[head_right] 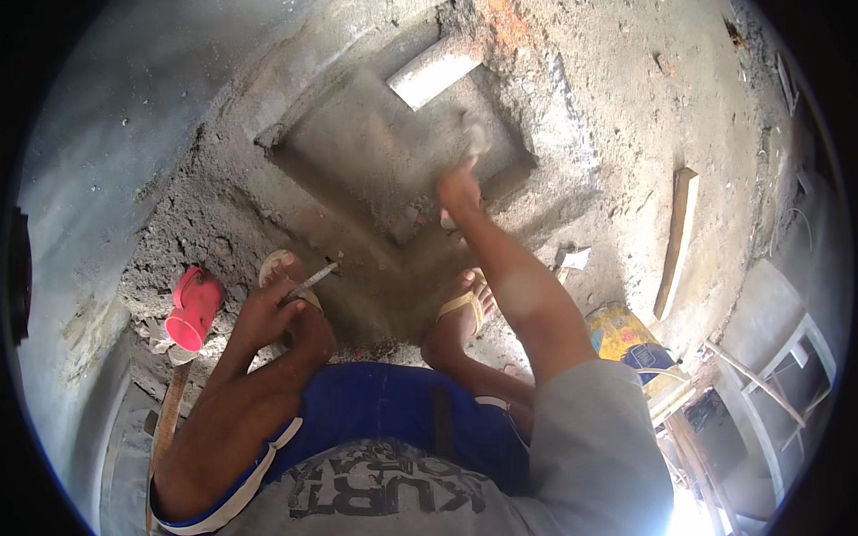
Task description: The person uses a hammer and a small metal rod to chip away at concrete around a pipe in a floor cutout, then uses a trowel to apply and smooth cement over the area.
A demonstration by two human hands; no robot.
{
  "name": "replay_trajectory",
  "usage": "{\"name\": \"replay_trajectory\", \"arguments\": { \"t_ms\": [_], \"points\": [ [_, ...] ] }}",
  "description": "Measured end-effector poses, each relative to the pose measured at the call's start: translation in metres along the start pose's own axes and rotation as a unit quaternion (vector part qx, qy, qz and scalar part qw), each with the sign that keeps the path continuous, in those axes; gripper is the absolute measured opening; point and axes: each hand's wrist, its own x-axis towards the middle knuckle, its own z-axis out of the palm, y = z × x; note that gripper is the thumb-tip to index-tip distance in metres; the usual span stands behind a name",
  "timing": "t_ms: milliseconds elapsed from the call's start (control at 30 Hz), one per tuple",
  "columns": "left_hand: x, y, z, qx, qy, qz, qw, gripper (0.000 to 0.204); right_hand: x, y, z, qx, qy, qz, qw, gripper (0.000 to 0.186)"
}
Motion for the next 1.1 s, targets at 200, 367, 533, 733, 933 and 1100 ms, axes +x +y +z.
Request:
{"name": "replay_trajectory", "arguments": {
  "t_ms": [200, 367, 533, 733, 933, 1100],
  "points": [
    [-0.003, 0.009, -0.003, -0.028, 0.014, -0.019, 0.999, 0.029, -0.075, -0.025, -0.015, 0.216, 0.032, -0.077, 0.973, 0.063],
    [-0.006, 0.003, 0.001, 0.013, -0.002, -0.030, 0.999, 0.026, 0.003, -0.023, -0.077, 0.094, 0.132, -0.061, 0.985, 0.068],
    [-0.002, 0.006, 0.001, 0.005, 0.004, 0.000, 1.000, 0.027, -0.053, -0.038, -0.001, 0.075, 0.071, -0.211, 0.972, 0.070],
    [-0.008, 0.009, 0.001, 0.026, 0.020, -0.010, 0.999, 0.028, -0.081, -0.039, -0.030, 0.129, 0.028, -0.185, 0.974, 0.063],
    [-0.003, 0.009, 0.009, 0.015, -0.007, -0.016, 1.000, 0.026, 0.018, -0.077, -0.021, 0.279, 0.171, 0.051, 0.944, 0.071],
    [-0.002, 0.012, 0.007, 0.006, 0.018, -0.019, 1.000, 0.024, -0.031, -0.083, -0.001, 0.074, 0.049, -0.112, 0.990, 0.069]
  ]
}}
